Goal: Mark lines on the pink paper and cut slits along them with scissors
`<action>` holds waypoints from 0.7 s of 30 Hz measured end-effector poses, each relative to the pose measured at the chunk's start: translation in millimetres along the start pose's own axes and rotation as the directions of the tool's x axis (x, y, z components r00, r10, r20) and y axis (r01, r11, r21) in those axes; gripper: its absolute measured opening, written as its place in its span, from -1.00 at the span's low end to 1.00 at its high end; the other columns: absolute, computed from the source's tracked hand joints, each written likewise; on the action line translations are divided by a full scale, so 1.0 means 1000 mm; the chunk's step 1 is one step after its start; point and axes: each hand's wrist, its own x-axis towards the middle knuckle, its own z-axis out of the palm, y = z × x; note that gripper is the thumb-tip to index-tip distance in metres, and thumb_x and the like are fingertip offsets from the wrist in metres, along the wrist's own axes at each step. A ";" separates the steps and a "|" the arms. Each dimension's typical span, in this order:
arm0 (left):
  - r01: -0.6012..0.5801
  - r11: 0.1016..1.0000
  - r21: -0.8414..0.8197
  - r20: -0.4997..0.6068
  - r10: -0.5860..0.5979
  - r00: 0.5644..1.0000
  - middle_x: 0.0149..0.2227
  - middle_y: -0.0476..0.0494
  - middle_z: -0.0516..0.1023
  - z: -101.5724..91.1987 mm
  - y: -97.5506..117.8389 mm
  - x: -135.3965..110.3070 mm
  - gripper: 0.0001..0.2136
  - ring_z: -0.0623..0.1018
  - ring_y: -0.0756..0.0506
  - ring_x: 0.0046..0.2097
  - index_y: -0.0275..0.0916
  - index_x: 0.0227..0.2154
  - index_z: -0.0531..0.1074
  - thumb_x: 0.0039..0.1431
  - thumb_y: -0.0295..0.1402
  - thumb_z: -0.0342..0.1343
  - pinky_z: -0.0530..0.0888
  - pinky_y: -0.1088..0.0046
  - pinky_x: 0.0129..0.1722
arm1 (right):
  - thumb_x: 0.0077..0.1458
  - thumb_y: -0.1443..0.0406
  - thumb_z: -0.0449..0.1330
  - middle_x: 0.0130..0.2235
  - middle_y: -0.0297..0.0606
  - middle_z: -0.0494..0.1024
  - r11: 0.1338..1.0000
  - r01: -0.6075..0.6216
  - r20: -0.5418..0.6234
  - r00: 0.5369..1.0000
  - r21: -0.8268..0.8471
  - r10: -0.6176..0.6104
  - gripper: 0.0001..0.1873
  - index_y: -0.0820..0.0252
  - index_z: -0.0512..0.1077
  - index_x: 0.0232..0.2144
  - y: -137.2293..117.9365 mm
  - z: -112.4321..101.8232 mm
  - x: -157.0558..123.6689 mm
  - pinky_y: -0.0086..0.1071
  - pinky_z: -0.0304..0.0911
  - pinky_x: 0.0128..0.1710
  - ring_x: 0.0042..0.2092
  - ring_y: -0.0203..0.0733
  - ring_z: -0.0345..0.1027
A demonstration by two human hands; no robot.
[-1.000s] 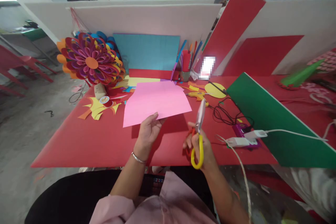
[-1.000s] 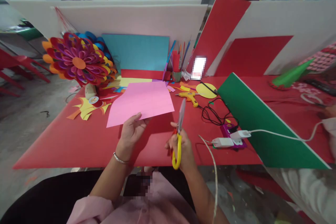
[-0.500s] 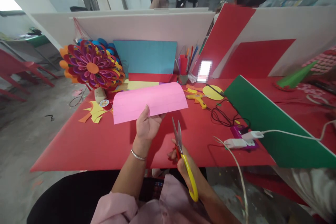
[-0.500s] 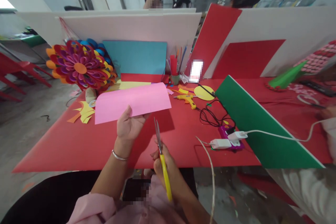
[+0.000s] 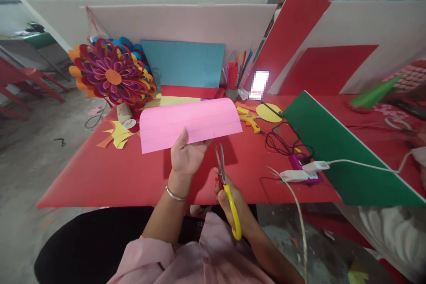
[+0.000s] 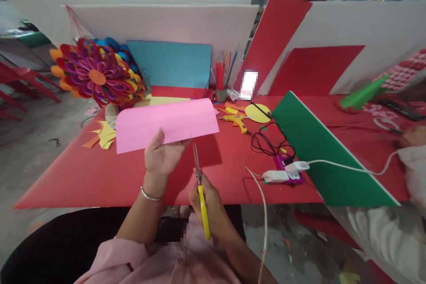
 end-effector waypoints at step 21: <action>0.009 0.998 -0.065 -0.043 -0.012 0.999 0.09 -0.24 0.67 -0.003 -0.014 -0.025 -0.69 0.52 -0.27 0.28 -0.24 0.05 0.59 0.44 -0.30 0.01 0.41 0.05 0.32 | 0.27 -0.28 0.07 -0.35 -0.37 0.32 0.982 0.104 0.013 0.995 -0.156 -0.103 -0.16 0.12 0.32 0.32 -0.018 0.003 0.030 -0.37 0.19 -0.43 -0.41 -0.27 0.16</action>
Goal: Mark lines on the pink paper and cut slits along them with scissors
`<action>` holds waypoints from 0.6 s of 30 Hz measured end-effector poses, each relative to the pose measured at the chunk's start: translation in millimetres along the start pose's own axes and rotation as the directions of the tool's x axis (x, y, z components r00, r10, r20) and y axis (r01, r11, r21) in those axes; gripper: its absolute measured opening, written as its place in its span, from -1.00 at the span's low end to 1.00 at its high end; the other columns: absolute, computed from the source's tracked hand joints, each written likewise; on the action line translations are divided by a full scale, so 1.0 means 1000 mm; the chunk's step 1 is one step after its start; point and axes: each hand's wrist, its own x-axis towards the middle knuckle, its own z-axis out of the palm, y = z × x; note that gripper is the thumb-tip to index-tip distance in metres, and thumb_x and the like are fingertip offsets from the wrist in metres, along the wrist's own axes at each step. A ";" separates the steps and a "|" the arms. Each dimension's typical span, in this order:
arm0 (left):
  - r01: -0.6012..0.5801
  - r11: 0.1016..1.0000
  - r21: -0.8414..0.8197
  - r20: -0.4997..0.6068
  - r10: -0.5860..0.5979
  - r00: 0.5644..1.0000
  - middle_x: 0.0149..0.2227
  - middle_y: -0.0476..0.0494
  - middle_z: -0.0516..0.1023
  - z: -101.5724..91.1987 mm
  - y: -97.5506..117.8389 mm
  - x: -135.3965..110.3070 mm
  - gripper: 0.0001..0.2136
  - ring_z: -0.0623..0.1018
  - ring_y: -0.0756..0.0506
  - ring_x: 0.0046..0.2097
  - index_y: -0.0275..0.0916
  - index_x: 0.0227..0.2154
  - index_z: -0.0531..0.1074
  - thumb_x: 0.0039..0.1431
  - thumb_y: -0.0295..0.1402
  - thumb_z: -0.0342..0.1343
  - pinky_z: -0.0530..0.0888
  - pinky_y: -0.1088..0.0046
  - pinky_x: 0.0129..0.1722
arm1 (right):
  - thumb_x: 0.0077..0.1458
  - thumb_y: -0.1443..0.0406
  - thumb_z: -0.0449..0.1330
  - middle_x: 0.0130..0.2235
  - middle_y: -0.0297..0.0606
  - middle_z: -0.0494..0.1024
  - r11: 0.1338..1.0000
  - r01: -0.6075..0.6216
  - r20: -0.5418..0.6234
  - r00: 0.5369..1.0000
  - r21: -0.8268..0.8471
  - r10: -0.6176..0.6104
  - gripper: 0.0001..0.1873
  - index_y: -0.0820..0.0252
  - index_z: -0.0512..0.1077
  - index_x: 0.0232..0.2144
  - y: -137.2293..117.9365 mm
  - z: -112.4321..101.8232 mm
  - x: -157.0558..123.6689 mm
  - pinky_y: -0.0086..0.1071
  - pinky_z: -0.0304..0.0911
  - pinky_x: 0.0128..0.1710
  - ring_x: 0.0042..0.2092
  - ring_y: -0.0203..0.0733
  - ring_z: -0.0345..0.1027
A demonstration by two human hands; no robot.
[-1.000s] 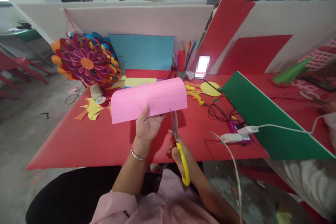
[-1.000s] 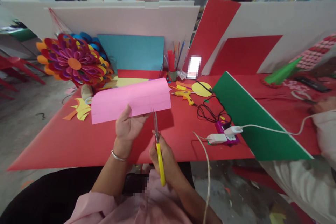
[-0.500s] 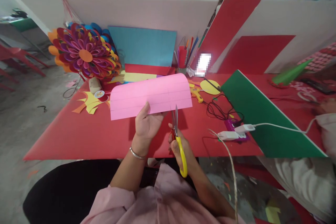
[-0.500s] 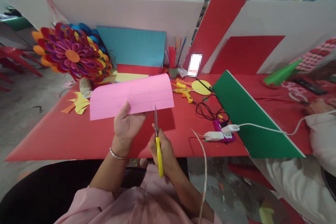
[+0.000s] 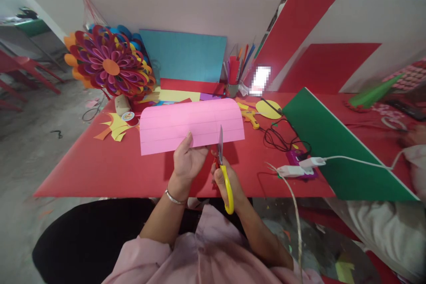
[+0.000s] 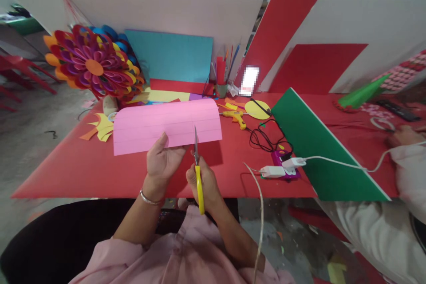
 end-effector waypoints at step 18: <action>0.003 1.000 0.018 -0.016 -0.003 1.000 0.02 -0.24 0.71 -0.004 0.001 0.000 -0.66 0.57 -0.24 0.23 -0.26 -0.02 0.63 0.46 -0.32 -0.06 0.41 0.09 0.32 | 0.24 -0.32 0.06 -0.37 -0.40 0.29 0.999 -0.012 0.022 1.000 0.030 0.011 -0.12 0.13 0.30 0.32 0.002 0.003 0.000 -0.41 0.13 -0.48 -0.43 -0.30 0.13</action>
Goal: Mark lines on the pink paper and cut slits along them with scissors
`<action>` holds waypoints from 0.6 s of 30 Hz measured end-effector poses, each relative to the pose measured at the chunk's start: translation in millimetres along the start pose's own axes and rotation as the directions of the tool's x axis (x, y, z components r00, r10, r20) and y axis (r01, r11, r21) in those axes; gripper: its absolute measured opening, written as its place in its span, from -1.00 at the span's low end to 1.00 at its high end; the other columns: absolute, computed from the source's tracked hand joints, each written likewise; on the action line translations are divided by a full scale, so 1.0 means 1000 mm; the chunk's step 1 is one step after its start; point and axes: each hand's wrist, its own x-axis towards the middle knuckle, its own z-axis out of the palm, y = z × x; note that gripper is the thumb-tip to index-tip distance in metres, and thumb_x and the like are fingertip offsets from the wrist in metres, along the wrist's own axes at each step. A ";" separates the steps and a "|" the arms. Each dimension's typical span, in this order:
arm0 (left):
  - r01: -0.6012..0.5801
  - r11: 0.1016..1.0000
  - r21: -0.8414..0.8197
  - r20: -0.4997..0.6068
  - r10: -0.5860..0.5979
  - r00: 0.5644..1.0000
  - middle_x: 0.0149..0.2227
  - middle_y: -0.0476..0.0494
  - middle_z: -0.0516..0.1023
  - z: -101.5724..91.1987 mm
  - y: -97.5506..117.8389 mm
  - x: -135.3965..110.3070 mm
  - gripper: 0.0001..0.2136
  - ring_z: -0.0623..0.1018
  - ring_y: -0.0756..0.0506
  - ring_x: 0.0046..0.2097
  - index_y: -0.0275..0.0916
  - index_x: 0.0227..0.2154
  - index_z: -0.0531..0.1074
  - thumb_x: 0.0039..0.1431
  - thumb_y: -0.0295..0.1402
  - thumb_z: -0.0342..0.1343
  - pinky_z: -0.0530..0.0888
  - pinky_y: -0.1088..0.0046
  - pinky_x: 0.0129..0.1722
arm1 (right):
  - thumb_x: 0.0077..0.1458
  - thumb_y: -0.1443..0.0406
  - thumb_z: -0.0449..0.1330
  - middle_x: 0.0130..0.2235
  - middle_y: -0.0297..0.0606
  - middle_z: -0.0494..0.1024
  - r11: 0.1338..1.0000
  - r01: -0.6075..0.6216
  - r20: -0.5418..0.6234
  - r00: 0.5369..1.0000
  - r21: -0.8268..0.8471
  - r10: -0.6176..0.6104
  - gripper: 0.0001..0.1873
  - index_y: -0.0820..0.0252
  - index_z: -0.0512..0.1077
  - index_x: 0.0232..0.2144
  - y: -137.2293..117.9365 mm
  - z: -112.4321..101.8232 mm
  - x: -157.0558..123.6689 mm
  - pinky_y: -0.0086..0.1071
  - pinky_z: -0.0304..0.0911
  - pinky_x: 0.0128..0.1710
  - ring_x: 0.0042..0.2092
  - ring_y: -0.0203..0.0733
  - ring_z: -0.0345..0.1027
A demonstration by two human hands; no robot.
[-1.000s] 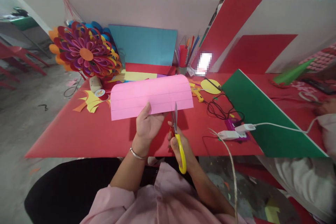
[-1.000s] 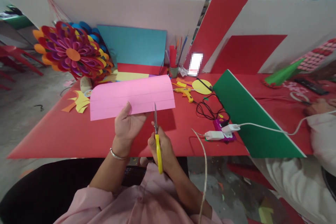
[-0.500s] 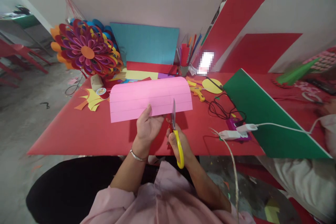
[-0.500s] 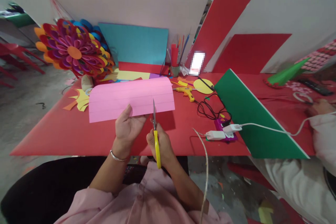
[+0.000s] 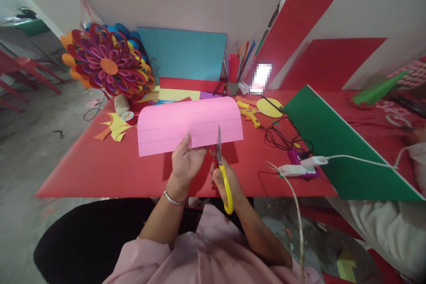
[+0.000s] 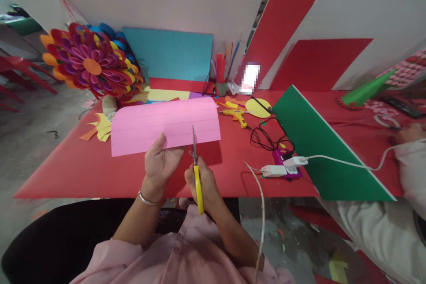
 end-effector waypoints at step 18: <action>0.015 1.000 0.014 -0.034 -0.014 0.999 0.03 -0.24 0.70 -0.001 0.001 -0.003 -0.66 0.57 -0.24 0.23 -0.26 0.03 0.61 0.46 -0.32 -0.05 0.42 0.11 0.31 | 0.26 -0.32 0.03 -0.38 -0.39 0.32 1.000 0.005 0.010 1.000 -0.031 -0.005 -0.16 0.13 0.32 0.27 0.007 0.001 0.000 -0.41 0.20 -0.50 -0.45 -0.29 0.16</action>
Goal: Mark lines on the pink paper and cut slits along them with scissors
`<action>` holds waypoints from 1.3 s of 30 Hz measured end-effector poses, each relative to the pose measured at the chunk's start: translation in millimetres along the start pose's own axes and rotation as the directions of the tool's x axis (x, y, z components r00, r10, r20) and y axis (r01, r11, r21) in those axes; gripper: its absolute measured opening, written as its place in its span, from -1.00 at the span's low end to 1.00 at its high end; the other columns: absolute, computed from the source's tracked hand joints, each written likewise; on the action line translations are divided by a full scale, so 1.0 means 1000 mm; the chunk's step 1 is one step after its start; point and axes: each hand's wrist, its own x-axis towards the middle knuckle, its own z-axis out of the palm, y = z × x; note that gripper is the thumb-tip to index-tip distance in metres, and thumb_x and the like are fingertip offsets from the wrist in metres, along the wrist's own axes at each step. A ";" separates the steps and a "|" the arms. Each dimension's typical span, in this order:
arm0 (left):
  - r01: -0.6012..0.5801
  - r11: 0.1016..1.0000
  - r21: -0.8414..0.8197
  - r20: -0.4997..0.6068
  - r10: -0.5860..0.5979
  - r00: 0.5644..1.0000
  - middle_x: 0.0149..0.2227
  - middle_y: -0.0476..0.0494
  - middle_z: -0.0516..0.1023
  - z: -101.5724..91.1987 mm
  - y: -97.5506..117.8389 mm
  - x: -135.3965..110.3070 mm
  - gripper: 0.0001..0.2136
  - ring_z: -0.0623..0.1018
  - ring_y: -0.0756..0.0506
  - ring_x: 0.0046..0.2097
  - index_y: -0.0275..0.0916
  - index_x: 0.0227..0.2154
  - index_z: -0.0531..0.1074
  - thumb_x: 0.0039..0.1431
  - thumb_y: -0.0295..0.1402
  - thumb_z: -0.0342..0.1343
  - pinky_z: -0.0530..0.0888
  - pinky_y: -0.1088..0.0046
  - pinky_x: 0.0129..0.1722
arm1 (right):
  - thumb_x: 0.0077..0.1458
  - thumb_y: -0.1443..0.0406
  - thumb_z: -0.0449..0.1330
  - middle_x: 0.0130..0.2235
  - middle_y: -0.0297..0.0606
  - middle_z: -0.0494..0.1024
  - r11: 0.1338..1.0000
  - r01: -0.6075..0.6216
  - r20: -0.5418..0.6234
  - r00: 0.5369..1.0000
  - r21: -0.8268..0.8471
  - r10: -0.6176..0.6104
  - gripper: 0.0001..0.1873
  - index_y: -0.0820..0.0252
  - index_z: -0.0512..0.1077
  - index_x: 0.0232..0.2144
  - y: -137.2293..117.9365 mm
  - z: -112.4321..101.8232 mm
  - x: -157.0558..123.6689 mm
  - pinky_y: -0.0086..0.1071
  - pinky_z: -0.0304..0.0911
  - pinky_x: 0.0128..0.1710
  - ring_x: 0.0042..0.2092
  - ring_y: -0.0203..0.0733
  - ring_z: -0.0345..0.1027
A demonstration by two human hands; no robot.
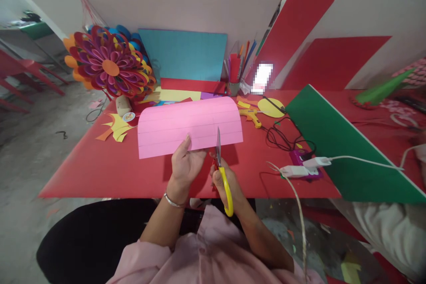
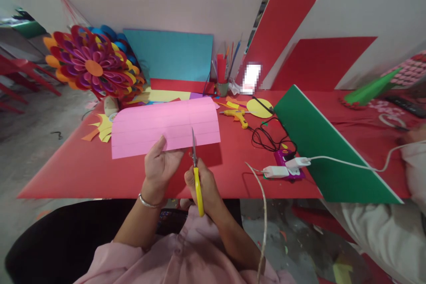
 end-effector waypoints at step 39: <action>-0.027 1.000 0.006 0.005 0.027 1.000 0.06 -0.26 0.69 -0.011 0.002 -0.004 -0.70 0.50 -0.25 0.30 -0.26 0.02 0.61 0.41 -0.31 0.02 0.34 0.08 0.38 | 0.36 -0.20 0.01 -0.20 -0.25 0.49 0.997 0.068 0.056 0.996 -0.040 -0.066 -0.39 -0.01 0.36 0.20 0.005 0.002 0.000 -0.17 0.39 -0.05 -0.28 -0.15 0.37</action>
